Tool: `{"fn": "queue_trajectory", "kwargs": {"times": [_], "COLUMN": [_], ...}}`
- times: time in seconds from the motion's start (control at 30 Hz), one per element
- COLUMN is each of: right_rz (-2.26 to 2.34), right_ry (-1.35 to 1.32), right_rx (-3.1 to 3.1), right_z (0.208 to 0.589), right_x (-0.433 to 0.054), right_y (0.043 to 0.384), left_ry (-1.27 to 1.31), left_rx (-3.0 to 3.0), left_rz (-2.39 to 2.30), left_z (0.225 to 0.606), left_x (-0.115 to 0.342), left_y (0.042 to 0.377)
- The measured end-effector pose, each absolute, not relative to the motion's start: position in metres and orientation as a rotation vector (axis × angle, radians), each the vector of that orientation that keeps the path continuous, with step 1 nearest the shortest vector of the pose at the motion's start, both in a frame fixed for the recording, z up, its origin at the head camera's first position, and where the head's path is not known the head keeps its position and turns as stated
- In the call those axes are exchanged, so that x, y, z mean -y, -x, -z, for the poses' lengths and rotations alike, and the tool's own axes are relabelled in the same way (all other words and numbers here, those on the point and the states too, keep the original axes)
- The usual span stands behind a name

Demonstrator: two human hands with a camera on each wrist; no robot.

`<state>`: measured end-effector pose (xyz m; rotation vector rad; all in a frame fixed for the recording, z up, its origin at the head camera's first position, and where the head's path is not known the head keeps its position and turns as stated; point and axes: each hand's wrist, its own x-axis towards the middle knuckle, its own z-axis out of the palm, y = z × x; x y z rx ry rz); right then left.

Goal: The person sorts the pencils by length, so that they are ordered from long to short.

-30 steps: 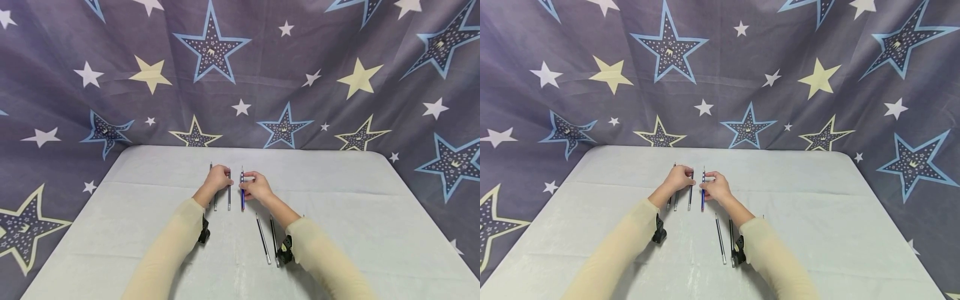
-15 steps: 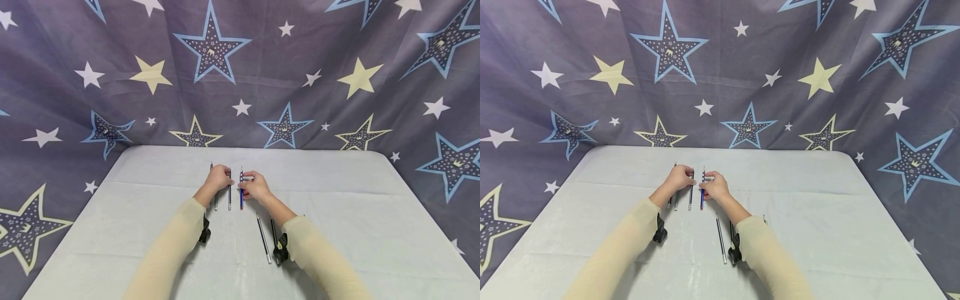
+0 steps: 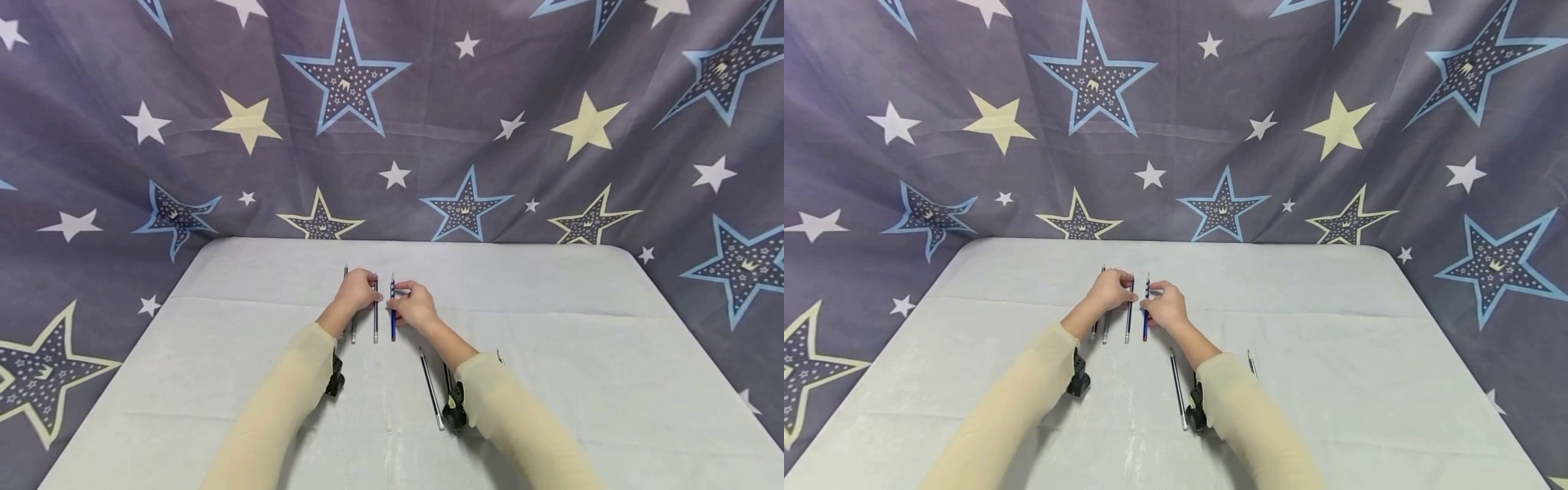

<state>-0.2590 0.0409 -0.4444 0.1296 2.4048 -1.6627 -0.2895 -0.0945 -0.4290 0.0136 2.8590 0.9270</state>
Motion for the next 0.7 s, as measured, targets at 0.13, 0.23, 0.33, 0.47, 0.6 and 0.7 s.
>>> {"fn": "queue_trajectory", "kwargs": {"times": [0.13, 0.23, 0.33, 0.47, 0.6, 0.7], "right_rz": [1.593, 1.556, 1.509, 1.456, 1.425, 1.414], "right_ry": [-0.117, -0.113, -0.087, -0.044, -0.033, -0.024], "right_rx": [-2.471, -2.506, -2.549, -2.6, -2.631, -2.637], "right_z": [0.4459, 0.4479, 0.4489, 0.4488, 0.4486, 0.4485], "right_x": [-0.0384, -0.0372, -0.0364, -0.0358, -0.0352, -0.0345], "right_y": [0.2605, 0.2614, 0.2619, 0.2624, 0.263, 0.2634], "left_ry": [-0.017, -0.022, -0.037, -0.052, -0.061, -0.057], "left_rx": [-2.861, -2.86, -2.873, -2.886, -2.886, -2.887], "left_rz": [-0.929, -0.927, -0.903, -0.888, -0.888, -0.885], "left_z": [0.4294, 0.4302, 0.4308, 0.4301, 0.4289, 0.4288], "left_x": [0.0943, 0.0939, 0.0937, 0.0937, 0.094, 0.0944], "left_y": [0.2894, 0.2897, 0.2899, 0.2899, 0.2901, 0.2903]}}
